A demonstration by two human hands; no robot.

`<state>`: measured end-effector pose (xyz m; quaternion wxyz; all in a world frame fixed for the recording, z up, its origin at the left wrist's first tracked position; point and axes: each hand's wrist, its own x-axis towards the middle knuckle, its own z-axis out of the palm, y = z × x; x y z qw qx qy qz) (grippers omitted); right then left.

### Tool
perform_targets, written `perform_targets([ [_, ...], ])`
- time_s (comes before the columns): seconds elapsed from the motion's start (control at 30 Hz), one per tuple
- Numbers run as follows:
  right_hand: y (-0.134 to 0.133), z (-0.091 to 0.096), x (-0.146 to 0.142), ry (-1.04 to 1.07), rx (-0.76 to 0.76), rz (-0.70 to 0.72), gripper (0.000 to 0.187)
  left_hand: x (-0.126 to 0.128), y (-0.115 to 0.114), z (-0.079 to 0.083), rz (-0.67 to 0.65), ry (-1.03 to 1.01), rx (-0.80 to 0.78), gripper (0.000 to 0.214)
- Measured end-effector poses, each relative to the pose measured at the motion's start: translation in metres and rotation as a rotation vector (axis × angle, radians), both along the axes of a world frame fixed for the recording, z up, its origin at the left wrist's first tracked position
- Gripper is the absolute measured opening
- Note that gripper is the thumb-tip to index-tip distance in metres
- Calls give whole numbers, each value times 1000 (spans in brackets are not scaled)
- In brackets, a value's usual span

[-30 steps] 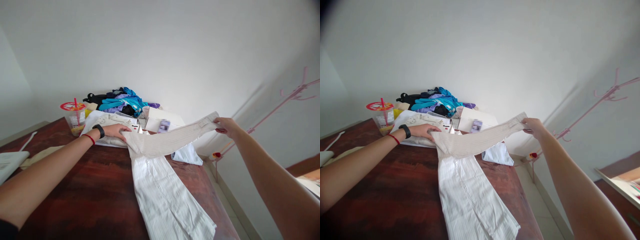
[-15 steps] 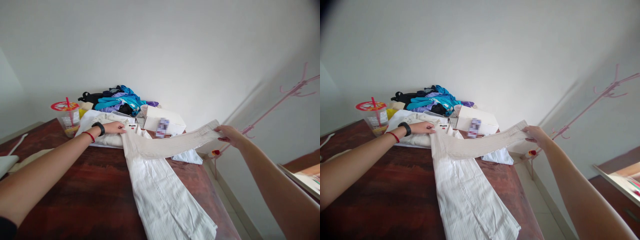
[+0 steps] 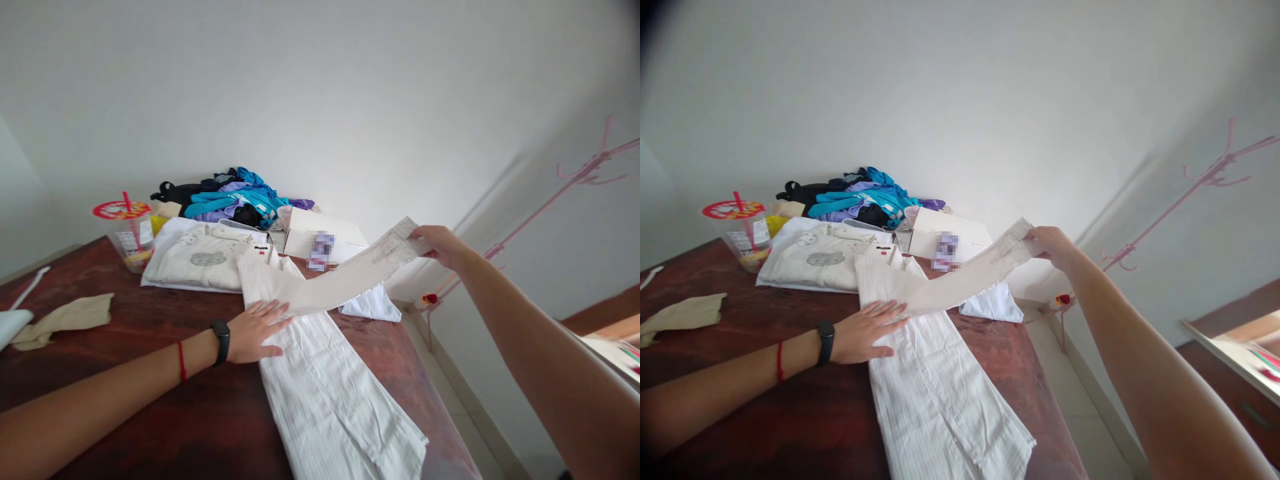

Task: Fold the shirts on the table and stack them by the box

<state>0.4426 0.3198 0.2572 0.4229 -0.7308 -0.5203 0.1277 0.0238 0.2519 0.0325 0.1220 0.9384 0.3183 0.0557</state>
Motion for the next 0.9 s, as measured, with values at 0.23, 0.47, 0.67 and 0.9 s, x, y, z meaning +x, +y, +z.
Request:
perform_targets([
  [0.23, -4, 51, -51, 215, 36, 213, 18, -11, 12, -14, 144, 20, -43, 107],
  [0.47, -22, 55, -61, 155, -42, 263, 63, 4, 19, -15, 300, 86, -150, 89],
  [0.67, -28, 51, -60, 119, -103, 375, 73, 26, 13, -6, 428, 78, -49, 83],
  [0.9, -24, 61, -66, 29, -78, 383, 17, 40, 23, 34, 477, -565, -445, 38],
])
